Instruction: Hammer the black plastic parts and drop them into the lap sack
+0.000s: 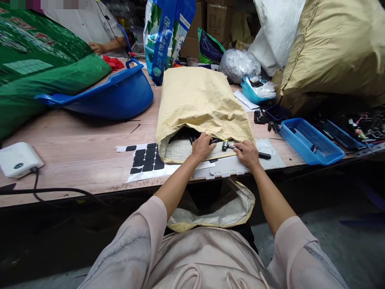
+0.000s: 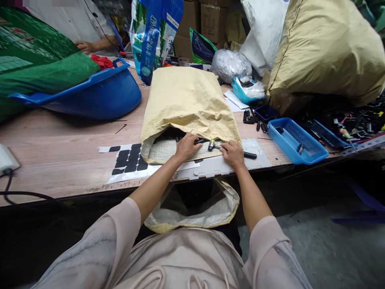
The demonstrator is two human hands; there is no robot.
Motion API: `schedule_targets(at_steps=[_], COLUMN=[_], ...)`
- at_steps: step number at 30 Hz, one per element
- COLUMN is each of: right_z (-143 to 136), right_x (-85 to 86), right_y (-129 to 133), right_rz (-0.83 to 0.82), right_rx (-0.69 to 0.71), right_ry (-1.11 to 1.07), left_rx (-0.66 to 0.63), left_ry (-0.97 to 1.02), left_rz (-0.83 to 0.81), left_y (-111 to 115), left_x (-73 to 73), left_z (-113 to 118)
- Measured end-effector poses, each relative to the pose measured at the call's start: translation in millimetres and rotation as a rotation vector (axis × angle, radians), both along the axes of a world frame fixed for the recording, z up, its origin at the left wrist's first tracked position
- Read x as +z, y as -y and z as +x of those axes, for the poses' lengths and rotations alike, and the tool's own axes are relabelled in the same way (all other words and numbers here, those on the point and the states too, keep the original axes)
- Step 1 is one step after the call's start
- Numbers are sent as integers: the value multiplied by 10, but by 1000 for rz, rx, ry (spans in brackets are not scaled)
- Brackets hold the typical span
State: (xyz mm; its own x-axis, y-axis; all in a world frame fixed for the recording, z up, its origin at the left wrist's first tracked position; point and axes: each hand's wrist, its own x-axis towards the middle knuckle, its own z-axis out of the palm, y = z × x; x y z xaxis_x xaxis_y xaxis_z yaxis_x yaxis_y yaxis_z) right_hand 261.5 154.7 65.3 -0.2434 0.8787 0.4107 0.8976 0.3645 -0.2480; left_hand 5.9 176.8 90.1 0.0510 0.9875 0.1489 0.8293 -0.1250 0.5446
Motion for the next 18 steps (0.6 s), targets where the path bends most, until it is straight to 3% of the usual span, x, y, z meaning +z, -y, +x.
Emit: schedule_targets(at_steps=[6, 10, 18], right_z=[12, 34, -16], right_x=[-20, -44, 63], right_y=[-8, -27, 71], right_rz=[-6, 5, 108], right_rx=[-1, 4, 0], right_ry=[-21, -5, -30], left_rx=[-100, -189, -173], left_ry=[6, 108, 224], left_rz=[-27, -25, -7], left_y=[231, 400, 435], left_x=[-16, -118, -234], left_z=[-216, -412, -408])
